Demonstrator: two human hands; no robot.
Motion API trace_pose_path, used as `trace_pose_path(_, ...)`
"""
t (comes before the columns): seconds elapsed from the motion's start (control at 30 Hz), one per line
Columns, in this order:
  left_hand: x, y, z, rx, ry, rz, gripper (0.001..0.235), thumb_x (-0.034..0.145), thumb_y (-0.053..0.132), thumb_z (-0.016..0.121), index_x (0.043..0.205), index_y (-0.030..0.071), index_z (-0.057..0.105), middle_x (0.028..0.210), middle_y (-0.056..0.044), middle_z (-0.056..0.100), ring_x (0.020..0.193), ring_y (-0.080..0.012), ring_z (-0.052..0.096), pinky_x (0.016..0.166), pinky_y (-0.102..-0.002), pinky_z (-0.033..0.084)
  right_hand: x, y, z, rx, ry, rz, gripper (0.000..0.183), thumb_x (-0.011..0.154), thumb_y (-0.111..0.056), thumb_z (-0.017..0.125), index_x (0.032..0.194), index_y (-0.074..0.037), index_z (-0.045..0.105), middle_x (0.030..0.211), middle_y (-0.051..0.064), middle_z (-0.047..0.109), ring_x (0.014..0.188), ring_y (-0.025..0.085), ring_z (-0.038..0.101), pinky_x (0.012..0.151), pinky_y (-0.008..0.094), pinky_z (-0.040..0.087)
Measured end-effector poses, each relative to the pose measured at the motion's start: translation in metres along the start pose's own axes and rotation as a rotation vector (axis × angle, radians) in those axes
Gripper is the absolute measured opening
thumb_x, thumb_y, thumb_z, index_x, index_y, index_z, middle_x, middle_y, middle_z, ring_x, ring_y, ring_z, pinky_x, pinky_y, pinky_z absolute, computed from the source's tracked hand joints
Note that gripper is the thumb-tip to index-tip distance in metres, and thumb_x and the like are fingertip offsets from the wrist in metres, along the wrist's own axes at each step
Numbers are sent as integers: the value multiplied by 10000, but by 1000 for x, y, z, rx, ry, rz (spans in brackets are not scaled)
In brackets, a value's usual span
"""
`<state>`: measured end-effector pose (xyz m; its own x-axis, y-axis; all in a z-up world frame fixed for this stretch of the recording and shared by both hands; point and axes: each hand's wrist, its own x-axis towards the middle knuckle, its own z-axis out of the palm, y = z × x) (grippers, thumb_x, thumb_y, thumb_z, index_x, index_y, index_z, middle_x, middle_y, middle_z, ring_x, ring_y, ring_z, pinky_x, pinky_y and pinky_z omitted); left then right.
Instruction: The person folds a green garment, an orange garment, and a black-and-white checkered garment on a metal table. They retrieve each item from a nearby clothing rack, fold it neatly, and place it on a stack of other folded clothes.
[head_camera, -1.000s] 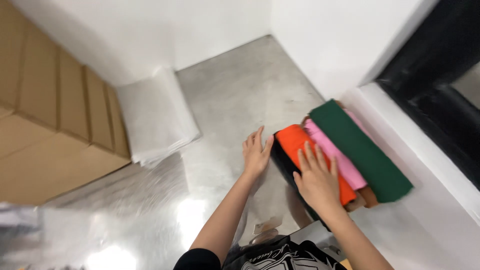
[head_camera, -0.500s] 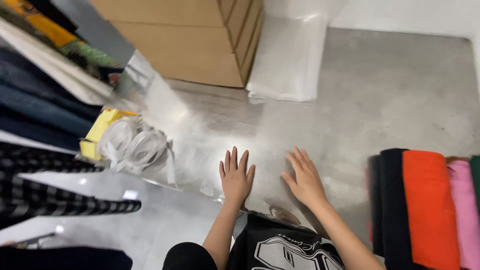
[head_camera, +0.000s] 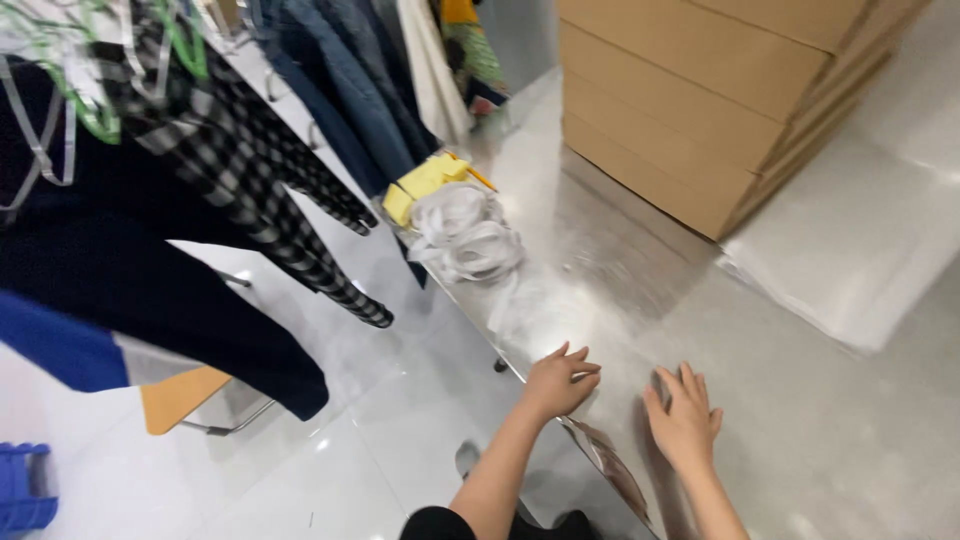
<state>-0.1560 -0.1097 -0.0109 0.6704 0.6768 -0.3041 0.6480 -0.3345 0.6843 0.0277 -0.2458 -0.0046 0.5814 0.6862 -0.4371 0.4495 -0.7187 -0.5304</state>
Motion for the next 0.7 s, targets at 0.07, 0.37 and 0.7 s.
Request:
trace_pose_path(0.07, -11, -4, -38, -181, 77, -82, 395, 968, 408, 584, 1300, 280, 758, 1529, -3, 618, 1458, -245, 488, 1118, -415, 427, -4, -27, 15, 63, 80, -105, 503, 1020, -487, 497, 1475, -304, 609, 1759, -9, 303, 1666, 221, 165, 1303, 549, 113)
trace_pose_path(0.37, -114, -100, -239, -620, 572, -254, 127, 928, 318, 787, 902, 196, 806, 652, 68, 599, 703, -47, 644, 729, -236, 475, -60, -247, 65, 350, 137, -407, 309, 980, -298, 645, 1242, -222, 791, 1479, -49, 683, 1421, 156, 559, 1188, 364, 377)
trace_pose_path(0.7, -264, -224, -411, -712, 869, -261, 531, 1077, 410, 560, 665, 98, 683, 664, -9, 725, 461, -106, 475, 567, -265, 434, -113, -497, 198, 523, 31, -804, 261, 921, -253, 789, 725, -94, 718, 1204, -20, 815, 1200, 145, 700, 1093, 323, 429)
